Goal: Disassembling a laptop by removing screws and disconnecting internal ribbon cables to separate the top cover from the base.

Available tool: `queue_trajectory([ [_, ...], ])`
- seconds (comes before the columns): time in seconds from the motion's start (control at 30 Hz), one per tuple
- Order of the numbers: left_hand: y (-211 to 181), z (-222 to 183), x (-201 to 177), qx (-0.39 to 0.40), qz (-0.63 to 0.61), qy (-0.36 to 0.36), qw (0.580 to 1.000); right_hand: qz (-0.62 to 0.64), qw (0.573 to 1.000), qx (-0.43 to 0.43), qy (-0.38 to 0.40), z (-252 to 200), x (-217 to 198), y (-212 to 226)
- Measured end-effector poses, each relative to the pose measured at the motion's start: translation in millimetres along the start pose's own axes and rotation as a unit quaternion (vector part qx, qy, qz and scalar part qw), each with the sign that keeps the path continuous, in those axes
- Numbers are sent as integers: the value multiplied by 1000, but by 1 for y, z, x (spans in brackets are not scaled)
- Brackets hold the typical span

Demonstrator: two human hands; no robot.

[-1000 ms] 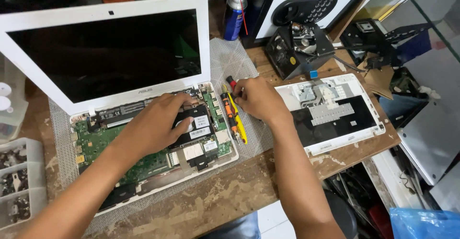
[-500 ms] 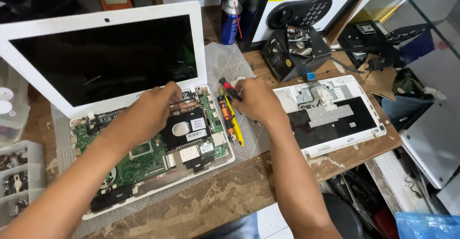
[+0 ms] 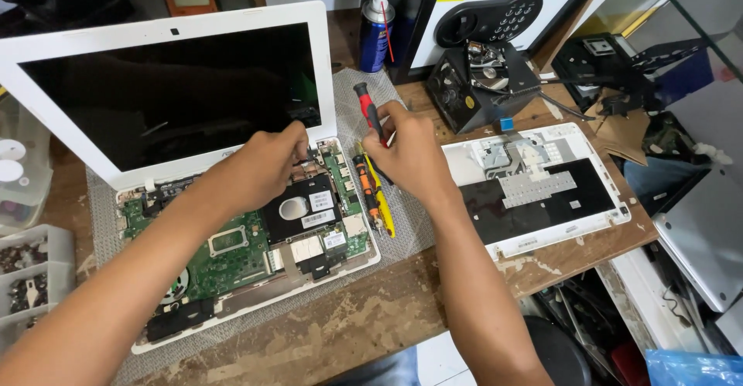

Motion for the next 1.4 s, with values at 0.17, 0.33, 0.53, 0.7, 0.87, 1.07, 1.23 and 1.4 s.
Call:
queue_trajectory([
  [0.17, -1, 5, 5, -3, 22, 18, 1000, 50, 997, -23, -51, 1, 2, 4],
  [0.33, 6, -3, 9, 41, 39, -1, 998, 83, 994, -17, -64, 0, 2, 6],
  [0.53, -7, -15, 3, 64, 67, -21, 995, 203, 977, 16, -55, -3, 4, 15],
  [0.7, -4, -19, 6, 85, 21, -46, 995, 339, 932, 114, -55, -5, 30, -3],
  [0.87, -5, -18, 13, 118, 48, -74, 989, 332, 937, 90, -57, -12, 33, 14],
  [1.07, -7, -16, 12, 106, 55, -77, 990, 301, 951, 9, -63, -14, 42, -2],
  [1.23, -8, -19, 5, 68, 52, -64, 994, 312, 948, -11, -67, -11, 40, -5],
  [1.4, -4, -29, -2, 46, 43, -84, 994, 300, 951, -40, -68, -13, 43, -10],
])
Point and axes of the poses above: each hand's wrist, its own z-axis towards the middle knuckle, its own x-axis out of the palm, y = z × x, the point moved 2 cm from there along z, towards the middle knuckle, and after that the axes turned 13 degrees about -y, right-handed, at the moved point
